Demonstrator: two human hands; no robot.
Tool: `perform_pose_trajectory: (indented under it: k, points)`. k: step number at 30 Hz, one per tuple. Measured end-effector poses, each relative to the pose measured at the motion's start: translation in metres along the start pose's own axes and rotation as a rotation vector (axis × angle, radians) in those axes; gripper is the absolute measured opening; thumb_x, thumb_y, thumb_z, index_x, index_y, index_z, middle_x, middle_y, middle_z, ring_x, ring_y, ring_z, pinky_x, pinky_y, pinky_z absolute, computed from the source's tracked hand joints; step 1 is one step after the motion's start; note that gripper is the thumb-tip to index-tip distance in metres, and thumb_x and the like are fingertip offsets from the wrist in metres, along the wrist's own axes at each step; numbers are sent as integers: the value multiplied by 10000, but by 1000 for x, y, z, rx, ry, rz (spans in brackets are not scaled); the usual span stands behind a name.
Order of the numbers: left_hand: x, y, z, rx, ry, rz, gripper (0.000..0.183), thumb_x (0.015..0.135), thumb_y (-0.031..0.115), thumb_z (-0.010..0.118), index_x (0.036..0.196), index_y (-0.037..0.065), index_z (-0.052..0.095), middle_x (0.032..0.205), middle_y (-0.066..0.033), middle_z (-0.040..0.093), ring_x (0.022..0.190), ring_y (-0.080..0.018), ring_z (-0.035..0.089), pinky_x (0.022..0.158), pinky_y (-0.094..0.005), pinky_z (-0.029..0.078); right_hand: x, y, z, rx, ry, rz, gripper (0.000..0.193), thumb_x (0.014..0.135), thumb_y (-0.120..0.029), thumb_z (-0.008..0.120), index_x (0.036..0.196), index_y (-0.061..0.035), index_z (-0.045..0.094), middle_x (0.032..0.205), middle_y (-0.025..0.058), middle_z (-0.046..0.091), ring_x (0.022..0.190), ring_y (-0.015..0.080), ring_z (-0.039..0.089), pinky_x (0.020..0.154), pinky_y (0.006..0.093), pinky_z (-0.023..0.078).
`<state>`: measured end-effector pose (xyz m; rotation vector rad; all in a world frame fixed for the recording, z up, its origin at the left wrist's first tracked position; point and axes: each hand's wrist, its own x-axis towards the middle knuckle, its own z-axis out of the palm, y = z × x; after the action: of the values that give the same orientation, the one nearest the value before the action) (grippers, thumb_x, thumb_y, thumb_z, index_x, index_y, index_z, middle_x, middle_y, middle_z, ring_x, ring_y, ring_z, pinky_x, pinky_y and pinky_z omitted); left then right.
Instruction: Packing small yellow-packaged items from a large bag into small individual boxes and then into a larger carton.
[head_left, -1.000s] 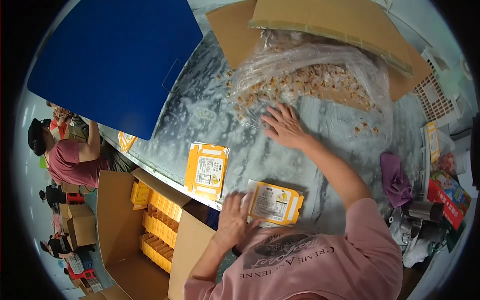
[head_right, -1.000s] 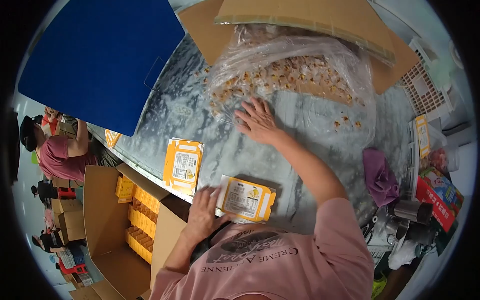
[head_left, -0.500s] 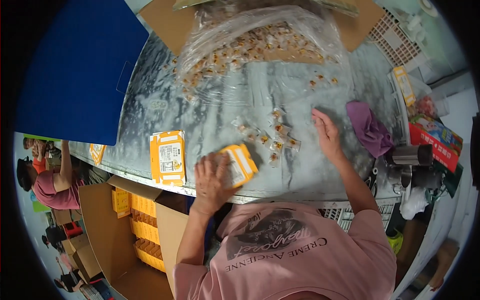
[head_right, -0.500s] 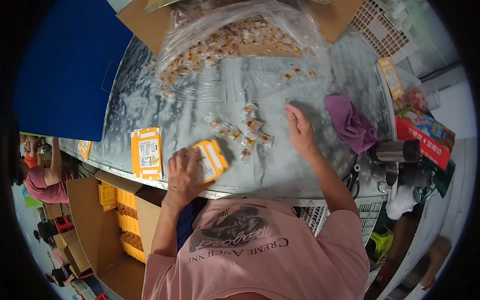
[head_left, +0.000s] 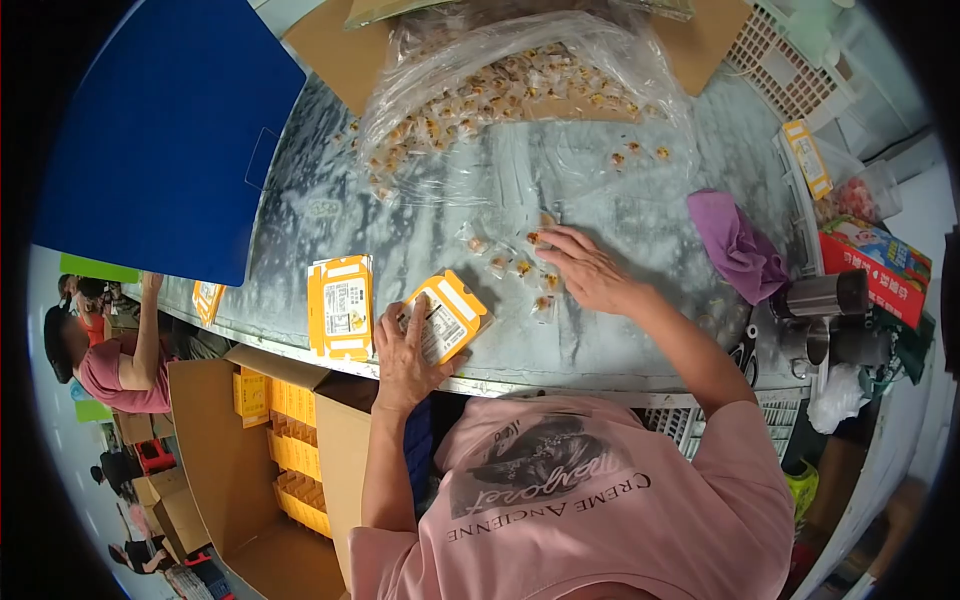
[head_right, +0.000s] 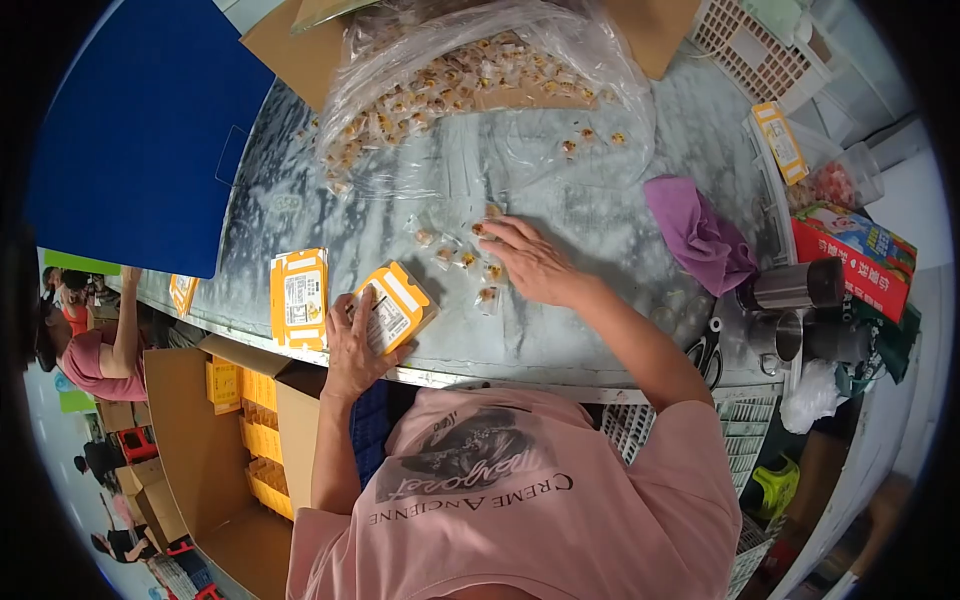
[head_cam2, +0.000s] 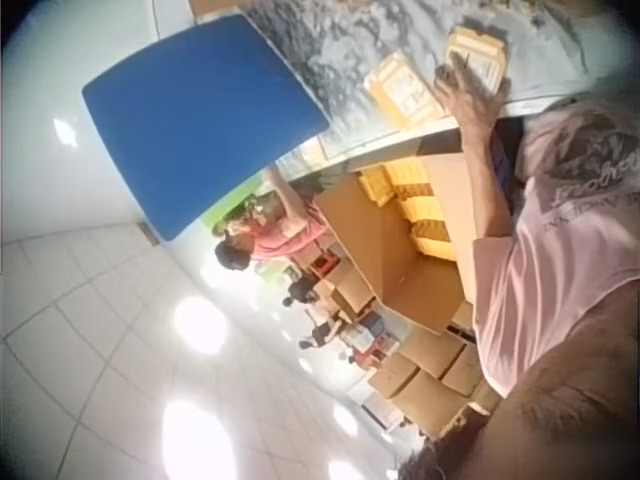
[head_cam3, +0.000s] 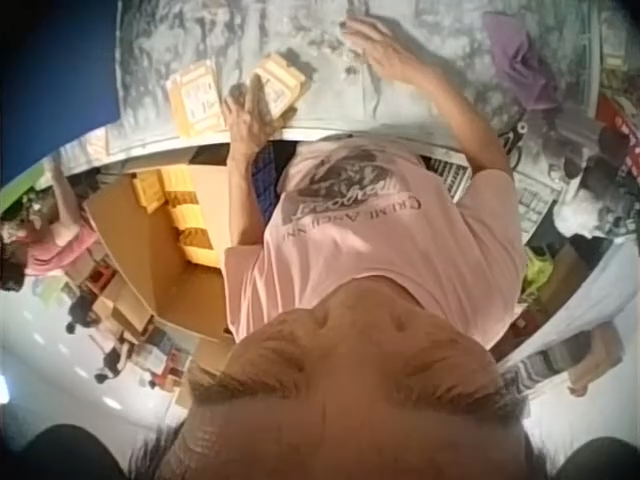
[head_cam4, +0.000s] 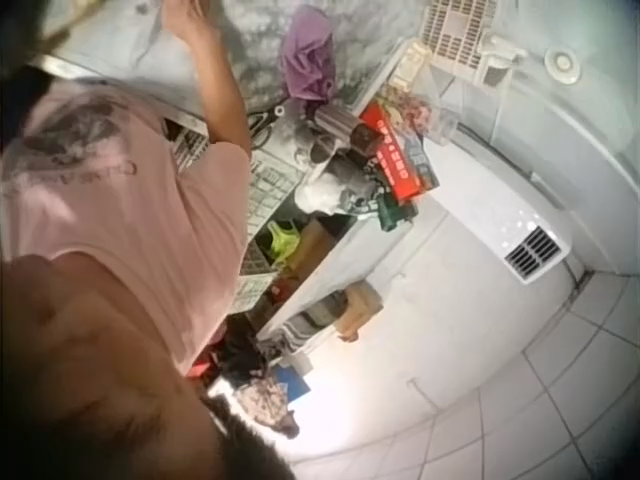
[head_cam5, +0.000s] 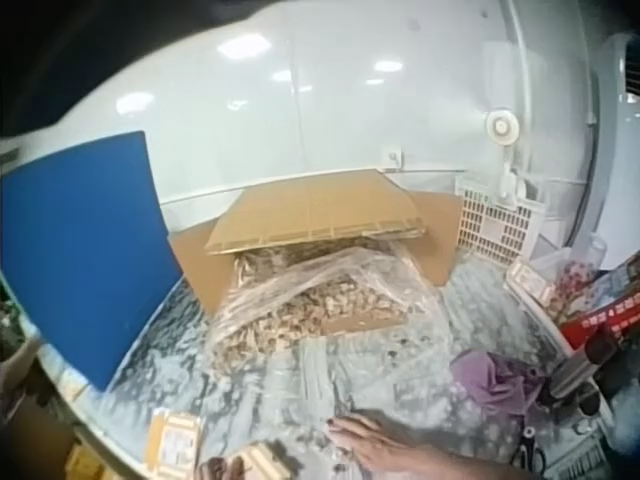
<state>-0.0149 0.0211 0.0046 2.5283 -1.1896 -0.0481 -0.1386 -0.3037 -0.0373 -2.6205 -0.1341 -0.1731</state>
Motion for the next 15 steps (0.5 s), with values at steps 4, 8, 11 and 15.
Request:
perform_pose_trajectory:
  k: [4, 8, 11, 15]
  points:
    - [-2, -4, 1, -2, 6, 8, 1051, 586, 347, 923, 1462, 71, 412, 1323, -239, 422, 1234, -411, 411, 1058, -533, 357, -18, 4, 1, -1, 9, 39, 457, 908, -37, 543, 1361, -12, 495, 1467, 132, 410, 1402, 324, 318, 1166, 406, 293]
    - [-3, -3, 0, -8, 20, 9, 1044, 590, 347, 921, 1459, 69, 414, 1324, -240, 419, 1233, -413, 409, 1055, -533, 357, -38, -3, 3, 9, 84, 36, 432, 914, -43, 560, 1341, -10, 506, 1454, 134, 419, 1392, 327, 335, 1151, 417, 316]
    - [-3, -3, 0, -29, 28, 12, 1041, 591, 349, 921, 1456, 65, 417, 1327, -241, 416, 1236, -415, 405, 1056, -534, 356, -42, -4, 8, 52, 136, 43, 429, 906, -26, 567, 1331, -10, 514, 1447, 138, 425, 1393, 332, 336, 1146, 433, 323]
    - [-3, -5, 2, -36, 24, 11, 1047, 595, 347, 920, 1464, 63, 410, 1331, -244, 412, 1244, -418, 400, 1061, -534, 354, -46, -15, 6, 32, 161, 53, 430, 917, -13, 564, 1343, -1, 512, 1456, 142, 425, 1365, 315, 397, 1114, 427, 371]
